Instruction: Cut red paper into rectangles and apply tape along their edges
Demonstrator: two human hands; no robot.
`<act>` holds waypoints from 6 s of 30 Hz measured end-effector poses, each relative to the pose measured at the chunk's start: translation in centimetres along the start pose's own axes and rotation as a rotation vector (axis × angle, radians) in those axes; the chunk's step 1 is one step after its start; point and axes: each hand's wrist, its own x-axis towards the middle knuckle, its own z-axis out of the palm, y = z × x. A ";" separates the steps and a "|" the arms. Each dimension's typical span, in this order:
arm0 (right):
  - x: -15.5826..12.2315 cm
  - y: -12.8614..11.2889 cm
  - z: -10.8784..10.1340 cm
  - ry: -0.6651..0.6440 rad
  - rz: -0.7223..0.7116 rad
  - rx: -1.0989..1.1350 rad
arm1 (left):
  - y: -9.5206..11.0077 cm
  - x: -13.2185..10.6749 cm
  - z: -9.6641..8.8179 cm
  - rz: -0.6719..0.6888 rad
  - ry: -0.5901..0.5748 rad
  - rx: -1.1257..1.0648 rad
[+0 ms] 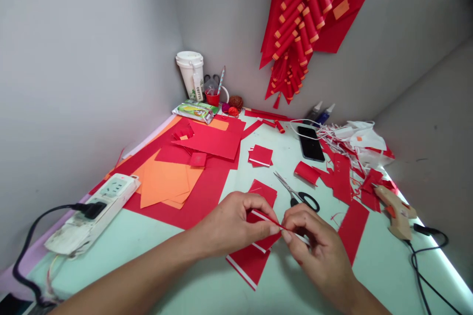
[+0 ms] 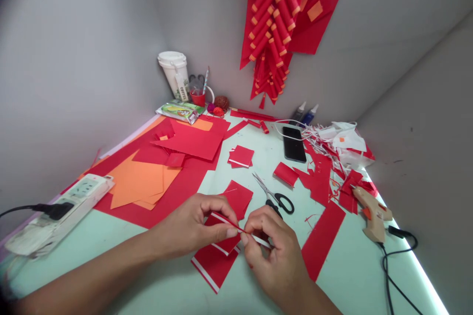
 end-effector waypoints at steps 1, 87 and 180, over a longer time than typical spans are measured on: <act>0.0 -0.1 0.1 -0.004 0.005 0.004 | 0.1 0.0 0.0 0.005 -0.004 0.026; -0.6 0.7 1.3 -0.169 0.673 0.695 | -1.0 1.2 -0.1 -0.121 0.426 -0.845; 1.7 4.8 -4.1 -0.058 0.157 -0.505 | -1.0 0.8 -0.7 -0.234 0.017 -0.511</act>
